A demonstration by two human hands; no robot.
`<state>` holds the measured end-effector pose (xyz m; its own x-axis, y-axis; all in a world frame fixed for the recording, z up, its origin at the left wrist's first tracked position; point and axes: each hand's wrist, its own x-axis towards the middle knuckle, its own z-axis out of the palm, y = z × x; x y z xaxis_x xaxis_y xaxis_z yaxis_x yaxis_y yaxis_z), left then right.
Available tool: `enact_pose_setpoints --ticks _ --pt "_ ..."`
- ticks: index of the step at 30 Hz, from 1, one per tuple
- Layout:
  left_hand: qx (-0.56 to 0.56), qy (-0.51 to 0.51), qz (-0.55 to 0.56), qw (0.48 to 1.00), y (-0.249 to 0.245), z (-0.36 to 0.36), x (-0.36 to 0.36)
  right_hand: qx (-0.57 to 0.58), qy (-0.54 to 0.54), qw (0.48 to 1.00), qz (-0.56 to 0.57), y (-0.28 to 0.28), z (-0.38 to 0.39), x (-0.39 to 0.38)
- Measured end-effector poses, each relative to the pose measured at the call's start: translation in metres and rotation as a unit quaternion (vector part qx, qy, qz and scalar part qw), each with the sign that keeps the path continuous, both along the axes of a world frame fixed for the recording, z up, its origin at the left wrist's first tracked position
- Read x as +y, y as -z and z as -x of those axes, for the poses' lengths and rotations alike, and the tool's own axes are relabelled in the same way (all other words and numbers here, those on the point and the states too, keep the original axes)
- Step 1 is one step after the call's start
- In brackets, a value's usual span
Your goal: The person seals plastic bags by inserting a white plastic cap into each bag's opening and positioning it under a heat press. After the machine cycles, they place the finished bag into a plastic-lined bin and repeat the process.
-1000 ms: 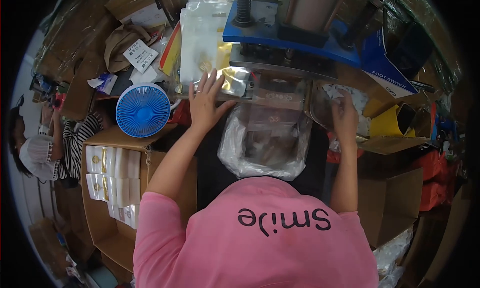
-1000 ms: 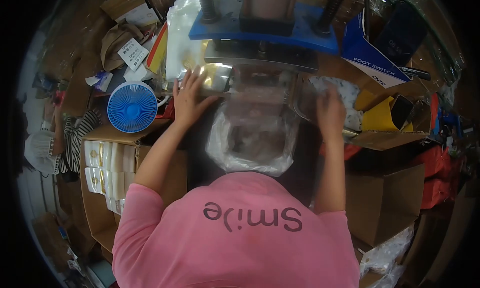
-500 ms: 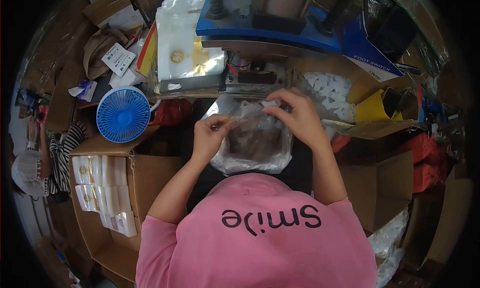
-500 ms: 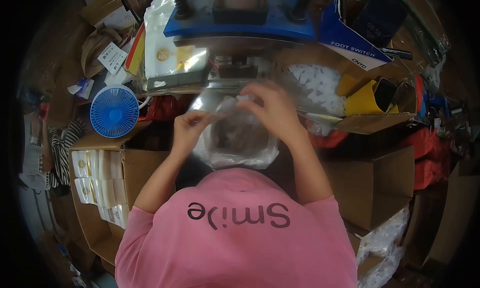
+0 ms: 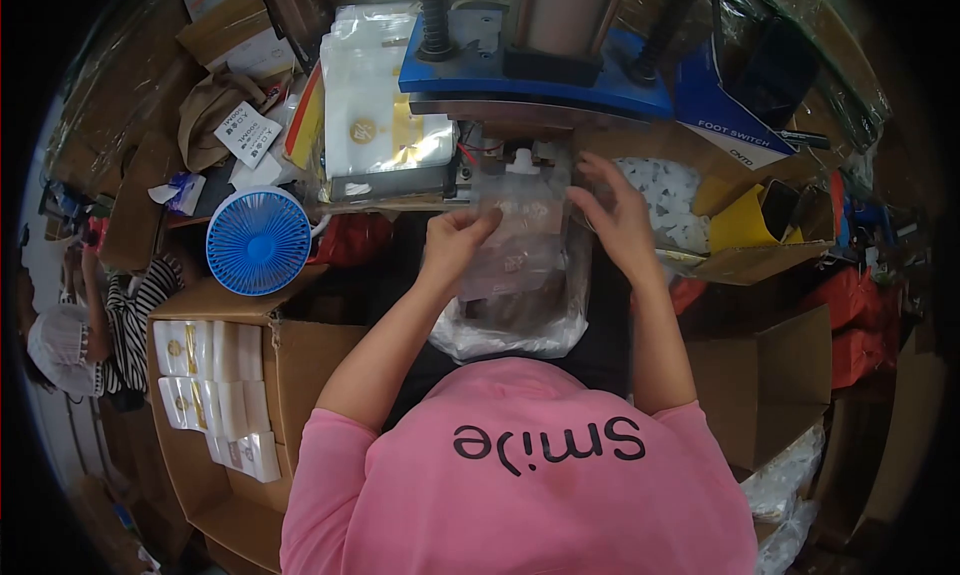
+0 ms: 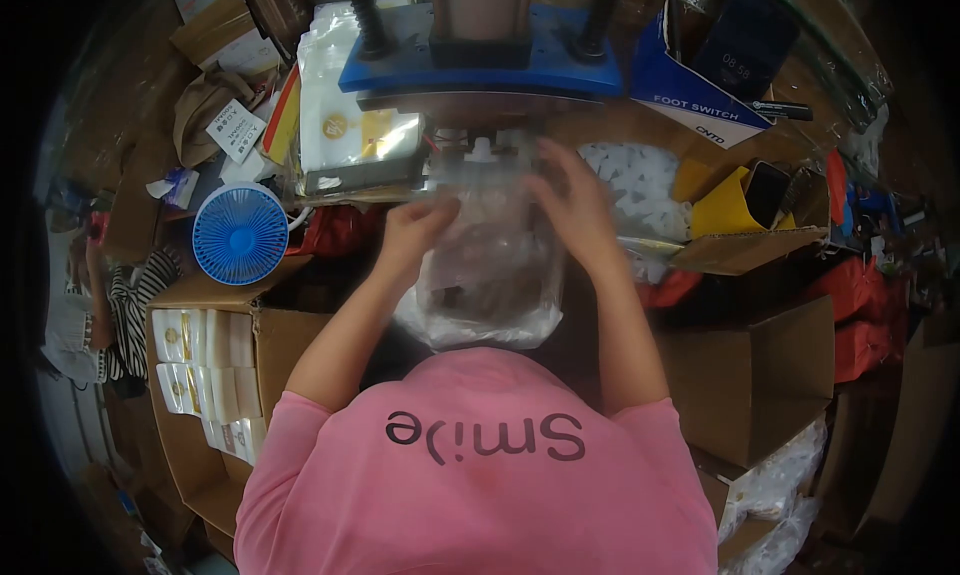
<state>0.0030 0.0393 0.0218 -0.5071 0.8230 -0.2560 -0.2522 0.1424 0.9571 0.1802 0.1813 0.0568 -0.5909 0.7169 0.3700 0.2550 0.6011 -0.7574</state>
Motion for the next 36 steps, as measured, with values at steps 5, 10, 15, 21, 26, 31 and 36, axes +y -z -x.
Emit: enact_pose_setpoints --ticks 5,10,15,21,26,31,36 --pt "-0.129 -0.045 -0.018 0.99 -0.004 -0.002 0.02 -0.149 0.133 0.978 -0.064 -0.012 -0.06 0.021" --pt "-0.157 -0.045 -0.03 0.986 -0.002 0.009 0.019 -0.293 0.169 0.934 -0.115 0.015 -0.078 0.029" --pt "0.453 -0.065 -0.036 0.888 -0.017 0.08 0.015 -0.242 0.119 0.954 -0.131 0.029 -0.06 0.027" --pt "0.679 -0.028 0.09 0.728 0.024 0.093 -0.041 -0.04 0.103 0.993 0.04 0.037 -0.053 0.037" --pt "0.603 -0.125 -0.018 0.788 0.012 0.094 -0.061 -0.001 0.089 0.995 0.042 0.028 -0.057 0.032" --pt "0.205 -0.058 -0.057 0.975 -0.007 0.033 -0.054 0.009 0.087 0.996 0.035 -0.015 -0.019 -0.009" --pt "0.294 0.016 -0.015 0.956 0.032 0.004 -0.05 -0.127 -0.184 0.963 -0.15 -0.024 0.008 -0.02"
